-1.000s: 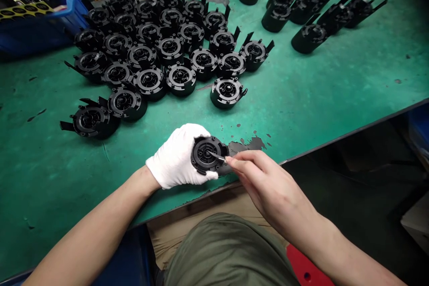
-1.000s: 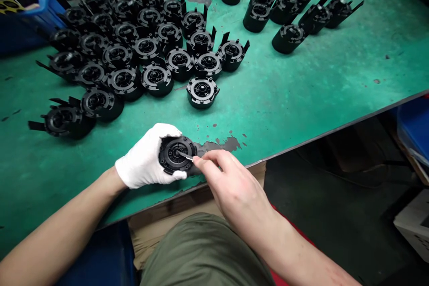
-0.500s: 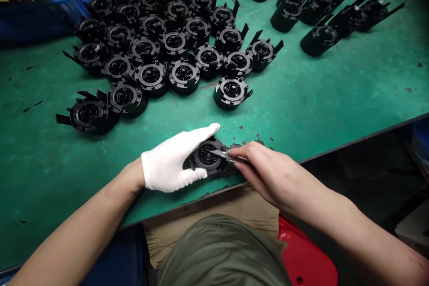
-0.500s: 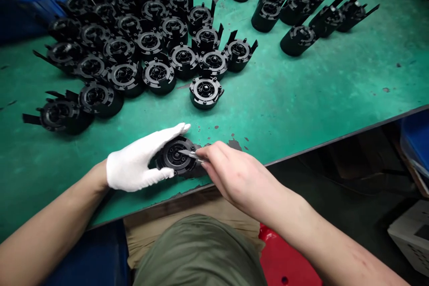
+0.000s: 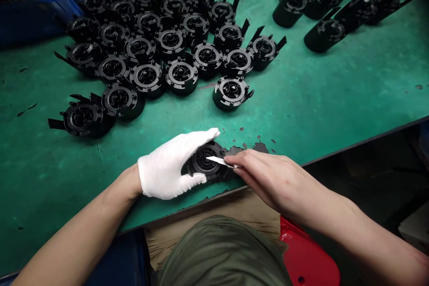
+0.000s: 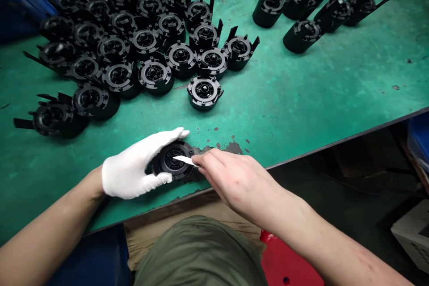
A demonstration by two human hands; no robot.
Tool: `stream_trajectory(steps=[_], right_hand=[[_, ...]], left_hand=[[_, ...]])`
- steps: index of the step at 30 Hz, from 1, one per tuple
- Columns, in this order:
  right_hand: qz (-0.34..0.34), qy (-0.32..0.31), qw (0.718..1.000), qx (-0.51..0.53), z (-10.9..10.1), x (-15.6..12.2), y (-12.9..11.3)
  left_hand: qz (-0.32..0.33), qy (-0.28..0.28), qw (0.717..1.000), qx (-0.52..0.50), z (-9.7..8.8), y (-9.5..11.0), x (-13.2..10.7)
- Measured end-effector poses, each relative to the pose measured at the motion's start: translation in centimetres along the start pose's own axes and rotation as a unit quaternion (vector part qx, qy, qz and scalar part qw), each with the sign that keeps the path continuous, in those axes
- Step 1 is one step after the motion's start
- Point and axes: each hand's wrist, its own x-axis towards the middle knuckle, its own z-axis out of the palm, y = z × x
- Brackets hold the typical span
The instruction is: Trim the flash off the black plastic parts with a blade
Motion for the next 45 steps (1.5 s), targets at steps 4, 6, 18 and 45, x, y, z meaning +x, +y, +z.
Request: stream_trajectory(steps=[4, 6, 18, 45], right_hand=[[-0.03, -0.015, 0.999, 0.011, -0.3, 0.2, 0.5], [-0.047, -0.025, 0.998, 0.014, -0.5, 0.3, 0.8], [-0.042, 0.003, 0.999, -0.027, -0.1, -0.3, 0.6], [0.009, 0.029, 0.997, 0.067, 0.7, -1.4, 0.2]], left_hand=[[0.002, 0.002, 1.0, -0.013, 0.2, -0.1, 0.0], [0.002, 0.003, 1.0, -0.018, 0.2, -0.2, 0.0], [-0.001, 0.0, 1.0, -0.016, 0.1, -0.2, 0.1], [-0.004, 0.012, 1.0, -0.023, 0.2, -0.1, 0.3]])
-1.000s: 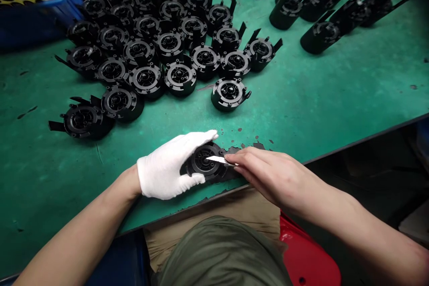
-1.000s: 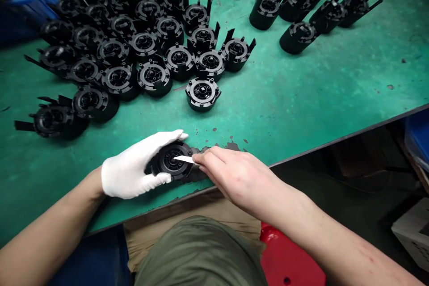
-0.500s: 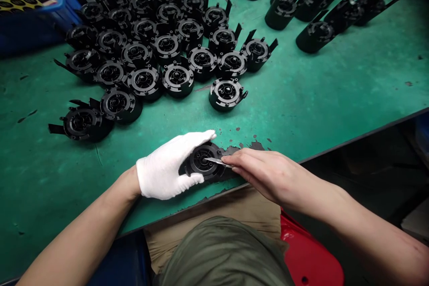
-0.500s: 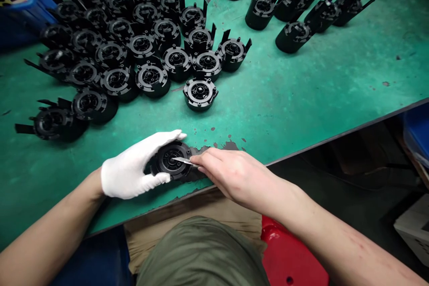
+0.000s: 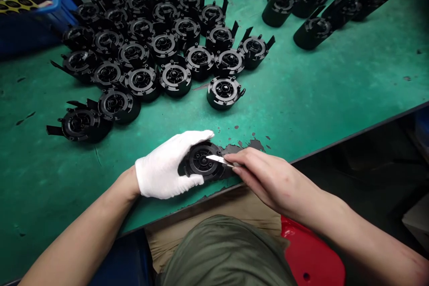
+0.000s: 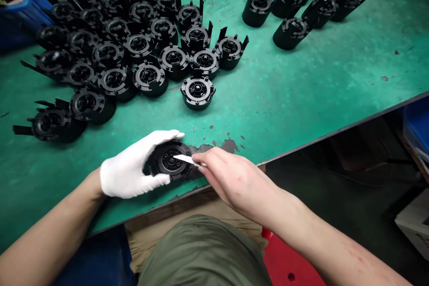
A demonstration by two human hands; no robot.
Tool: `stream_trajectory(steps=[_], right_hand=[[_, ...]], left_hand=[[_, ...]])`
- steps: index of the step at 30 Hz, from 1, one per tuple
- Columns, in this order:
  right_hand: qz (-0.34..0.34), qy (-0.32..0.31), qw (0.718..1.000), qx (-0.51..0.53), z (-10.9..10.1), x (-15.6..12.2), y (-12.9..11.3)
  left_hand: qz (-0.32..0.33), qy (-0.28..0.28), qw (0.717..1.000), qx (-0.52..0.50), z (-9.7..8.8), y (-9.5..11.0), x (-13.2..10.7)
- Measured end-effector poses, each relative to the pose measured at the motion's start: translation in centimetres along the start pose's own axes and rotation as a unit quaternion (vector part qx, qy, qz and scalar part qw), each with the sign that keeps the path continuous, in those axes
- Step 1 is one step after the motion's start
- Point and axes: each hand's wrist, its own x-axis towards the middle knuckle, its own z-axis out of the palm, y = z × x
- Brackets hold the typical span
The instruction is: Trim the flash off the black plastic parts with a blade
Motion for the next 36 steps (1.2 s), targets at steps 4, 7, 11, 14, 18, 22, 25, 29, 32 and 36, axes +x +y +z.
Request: stream_trajectory(steps=[4, 7, 11, 14, 18, 22, 25, 29, 32, 36], right_hand=[[0.058, 0.034, 0.997, 0.033, -0.6, -0.9, -2.0], [0.075, 0.018, 0.996, 0.052, -0.2, -2.2, -4.0], [0.096, 0.038, 0.995, 0.006, 1.3, -2.9, -5.7], [0.087, 0.043, 0.995, -0.035, 2.1, -2.4, -6.0], [0.075, 0.047, 0.994, -0.067, 2.3, -1.8, -5.9], [0.07, 0.044, 0.994, -0.074, 2.2, -1.6, -6.0], [0.07, 0.036, 0.994, -0.082, 2.1, -1.7, -6.0], [0.058, 0.027, 0.993, -0.099, 1.9, -1.7, -5.6], [0.044, 0.024, 0.995, -0.083, 2.1, -1.6, -5.2], [0.02, 0.011, 0.999, -0.039, 2.7, -1.5, -4.9]], left_hand=[[0.016, 0.016, 1.0, 0.01, 0.4, 0.1, 0.2], [0.041, 0.075, 0.996, 0.029, 1.1, 0.0, 0.5], [0.077, 0.145, 0.983, 0.081, 2.2, -0.2, 0.9], [0.081, 0.171, 0.976, 0.105, 2.6, -0.3, 1.0], [0.118, 0.189, 0.967, 0.121, 2.8, -0.5, 1.0], [0.133, 0.191, 0.966, 0.111, 2.7, -0.7, 1.0], [0.134, 0.196, 0.966, 0.099, 2.8, -0.9, 1.0], [0.134, 0.205, 0.966, 0.086, 3.1, -1.1, 1.0], [0.128, 0.207, 0.966, 0.083, 3.1, -1.0, 1.1], [0.073, 0.175, 0.979, 0.078, 3.0, -0.6, 1.4]])
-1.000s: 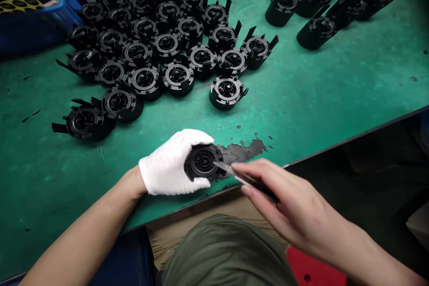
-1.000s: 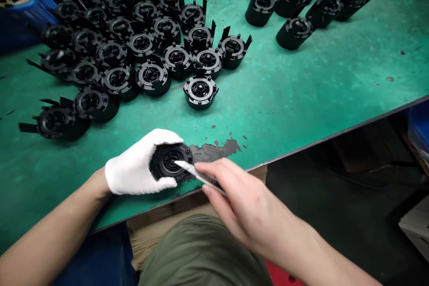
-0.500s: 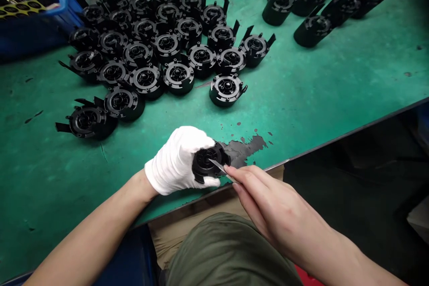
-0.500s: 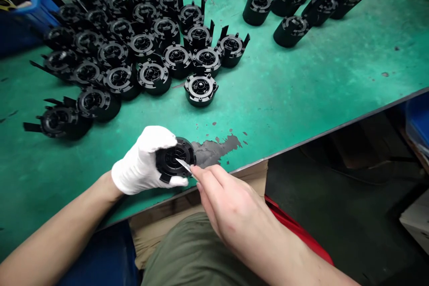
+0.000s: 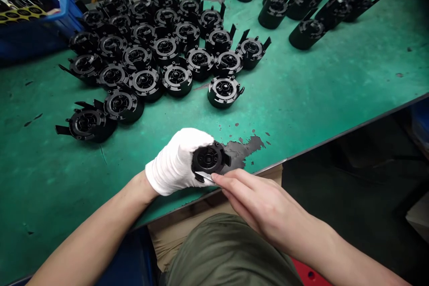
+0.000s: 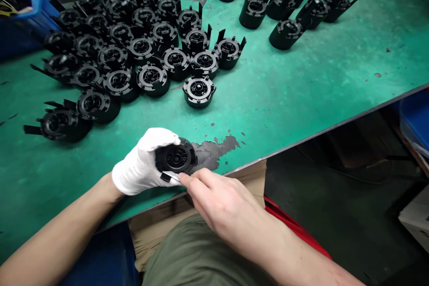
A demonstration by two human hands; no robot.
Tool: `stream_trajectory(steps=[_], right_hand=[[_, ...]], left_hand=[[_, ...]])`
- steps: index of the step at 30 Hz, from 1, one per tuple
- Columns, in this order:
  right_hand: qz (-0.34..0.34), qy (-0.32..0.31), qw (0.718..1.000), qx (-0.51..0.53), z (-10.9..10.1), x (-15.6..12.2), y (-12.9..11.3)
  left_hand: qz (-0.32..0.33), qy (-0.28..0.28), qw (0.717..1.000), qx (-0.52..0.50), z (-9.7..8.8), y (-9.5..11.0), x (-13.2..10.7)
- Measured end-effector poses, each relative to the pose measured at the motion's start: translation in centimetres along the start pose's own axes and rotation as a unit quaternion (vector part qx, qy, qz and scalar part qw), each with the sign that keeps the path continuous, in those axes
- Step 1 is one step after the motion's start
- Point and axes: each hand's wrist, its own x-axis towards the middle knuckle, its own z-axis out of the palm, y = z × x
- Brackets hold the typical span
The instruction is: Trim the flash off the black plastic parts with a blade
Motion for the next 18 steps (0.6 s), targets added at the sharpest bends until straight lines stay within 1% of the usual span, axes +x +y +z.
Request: stream_trajectory(steps=[2, 4, 7, 10, 15, 18], right_hand=[[-0.001, 0.015, 1.0, 0.02, -0.1, -0.1, 0.1], [0.004, 0.035, 0.999, 0.028, -0.4, -0.2, 0.2], [0.015, 0.046, 0.999, -0.002, -1.0, -0.4, -0.1], [0.031, 0.053, 0.998, -0.034, -0.9, -0.5, -0.7], [0.053, 0.043, 0.996, -0.064, -0.1, -0.3, -1.4], [0.051, 0.031, 0.996, -0.072, 0.0, -0.2, -1.2]], left_hand=[[-0.015, -0.011, 1.0, -0.003, -0.1, 0.1, 0.1], [-0.016, -0.005, 1.0, -0.001, -0.1, 0.0, 0.1], [0.005, 0.009, 1.0, 0.002, -0.1, -0.1, 0.0], [0.034, 0.027, 0.999, 0.004, 0.0, -0.2, -0.1], [0.022, 0.021, 1.0, 0.005, 0.2, -0.6, -0.3], [0.037, 0.023, 0.999, 0.003, 0.1, -0.7, -0.4]])
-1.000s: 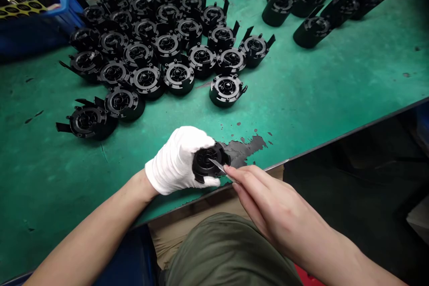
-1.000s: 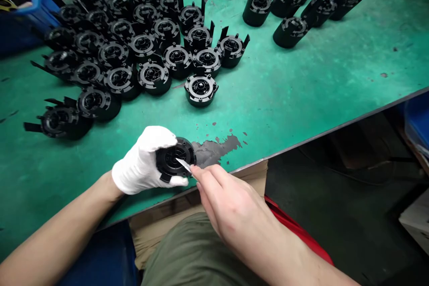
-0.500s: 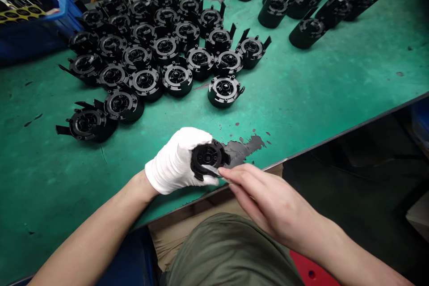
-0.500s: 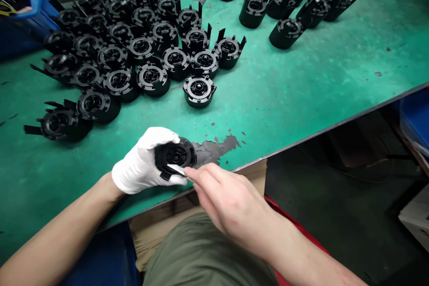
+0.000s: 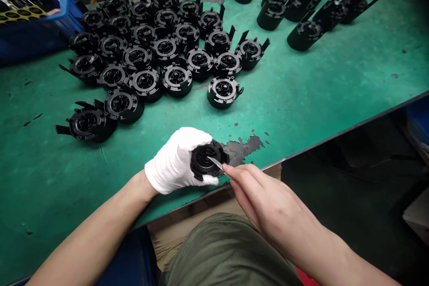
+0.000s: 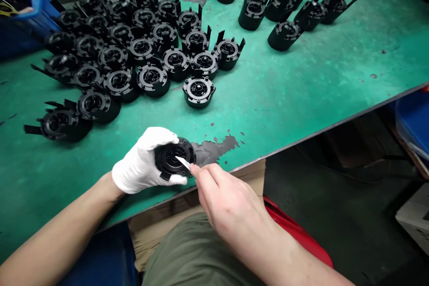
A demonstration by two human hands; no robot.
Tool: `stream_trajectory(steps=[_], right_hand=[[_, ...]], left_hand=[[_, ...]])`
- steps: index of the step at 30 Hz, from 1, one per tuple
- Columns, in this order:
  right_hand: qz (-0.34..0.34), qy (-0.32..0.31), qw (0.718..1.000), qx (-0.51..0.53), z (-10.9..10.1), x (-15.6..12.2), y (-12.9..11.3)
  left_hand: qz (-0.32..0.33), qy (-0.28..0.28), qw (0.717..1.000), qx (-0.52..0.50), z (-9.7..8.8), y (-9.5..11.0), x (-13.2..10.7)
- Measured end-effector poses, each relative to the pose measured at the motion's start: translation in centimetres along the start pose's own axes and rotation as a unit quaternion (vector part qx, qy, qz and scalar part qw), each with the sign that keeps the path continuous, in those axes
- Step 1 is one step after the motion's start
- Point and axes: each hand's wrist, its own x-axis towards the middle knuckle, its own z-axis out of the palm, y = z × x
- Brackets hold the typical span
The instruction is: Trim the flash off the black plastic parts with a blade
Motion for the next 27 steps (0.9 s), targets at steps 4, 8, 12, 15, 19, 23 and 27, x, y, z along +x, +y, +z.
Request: stream_trajectory(steps=[4, 8, 12, 15, 19, 23, 27], right_hand=[[-0.017, -0.021, 1.0, -0.016, 0.1, 0.3, 0.2], [-0.035, -0.03, 0.999, 0.009, 0.0, 0.3, 0.0], [-0.027, 0.013, 0.998, 0.055, -0.7, 0.2, 0.8], [-0.031, 0.044, 0.998, 0.039, -1.4, 0.4, 2.5], [-0.043, 0.04, 0.998, -0.027, -2.3, 1.2, 4.9], [-0.068, 0.0, 0.994, -0.085, -2.7, 1.7, 5.9], [-0.12, -0.019, 0.988, -0.097, -2.6, 2.4, 5.9]], left_hand=[[-0.01, 0.0, 1.0, 0.012, -0.1, 0.2, 0.1], [-0.043, -0.013, 0.999, 0.018, -0.1, 0.6, 0.4], [-0.059, -0.014, 0.998, -0.029, -0.3, 0.7, 0.4], [-0.086, -0.069, 0.992, -0.068, -0.9, 0.5, 0.3], [-0.1, -0.132, 0.982, -0.088, -1.7, 0.4, 0.2], [-0.107, -0.141, 0.979, -0.099, -2.1, 0.3, 0.1], [-0.114, -0.157, 0.976, -0.094, -2.0, 0.5, 0.2]])
